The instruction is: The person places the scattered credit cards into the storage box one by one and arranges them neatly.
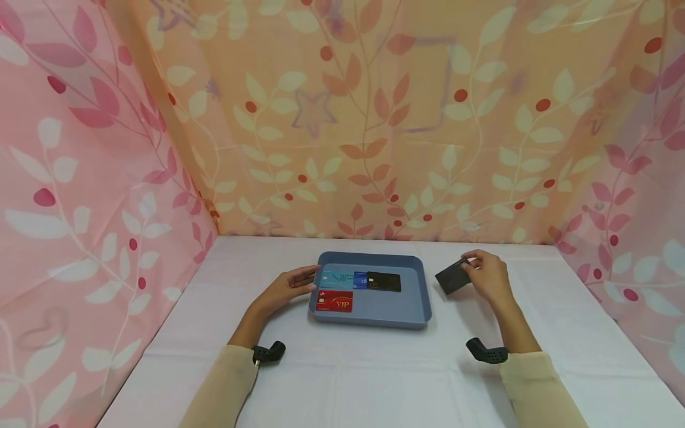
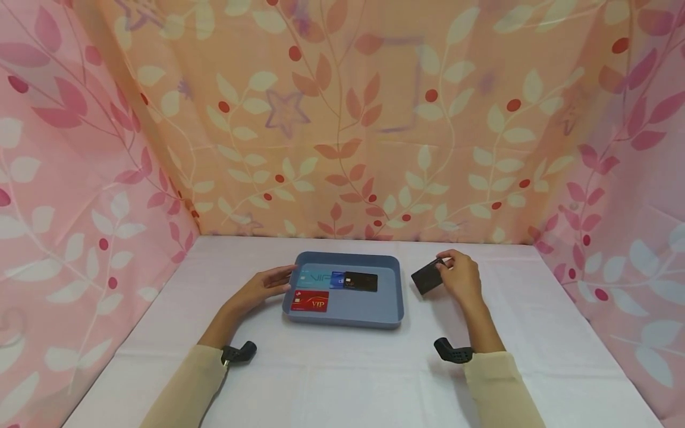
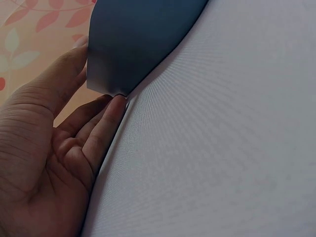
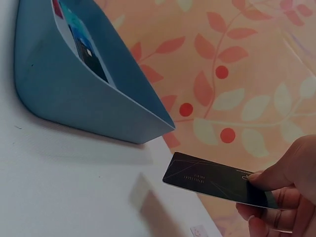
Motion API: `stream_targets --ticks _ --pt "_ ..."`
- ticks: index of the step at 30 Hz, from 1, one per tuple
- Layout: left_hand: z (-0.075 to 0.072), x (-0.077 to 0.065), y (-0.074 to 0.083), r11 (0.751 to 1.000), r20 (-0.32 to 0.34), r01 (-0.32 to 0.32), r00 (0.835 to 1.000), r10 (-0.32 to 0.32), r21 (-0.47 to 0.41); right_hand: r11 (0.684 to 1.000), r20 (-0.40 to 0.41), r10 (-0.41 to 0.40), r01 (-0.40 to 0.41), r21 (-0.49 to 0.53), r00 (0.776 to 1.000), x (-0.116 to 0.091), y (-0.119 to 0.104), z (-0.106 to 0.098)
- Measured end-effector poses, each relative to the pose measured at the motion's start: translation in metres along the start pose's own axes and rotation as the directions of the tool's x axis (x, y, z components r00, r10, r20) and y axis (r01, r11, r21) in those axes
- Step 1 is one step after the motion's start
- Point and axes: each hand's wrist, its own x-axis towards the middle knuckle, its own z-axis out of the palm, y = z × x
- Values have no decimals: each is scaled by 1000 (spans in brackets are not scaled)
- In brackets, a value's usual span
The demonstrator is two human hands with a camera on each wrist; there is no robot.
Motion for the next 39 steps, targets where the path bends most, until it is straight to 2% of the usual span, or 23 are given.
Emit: stream_targets --ticks 9,16,20,29,34,39 --pt "0 1 -1 1000 6 -20 1000 20 10 999 -82 17 -15 29 996 0 -7 -6" --pt "1 0 0 1000 -4 4 1000 -4 6 996 -165 53 -40 85 985 0 -14 -9" --pt "1 0 0 1000 -1 -7 1000 7 3 993 -184 72 -53 102 980 0 -20 -10" --pt "0 2 -2 1000 5 -29 1000 29 -8 982 -172 62 -29 188 983 -2 -38 -9" --pt "0 1 -2 1000 2 -13 1000 13 -7 969 -118 61 -31 244 991 -4 -44 -8" --pt "0 1 -1 1000 2 -7 1000 7 -7 968 -51 51 -37 249 997 -6 -49 -7"
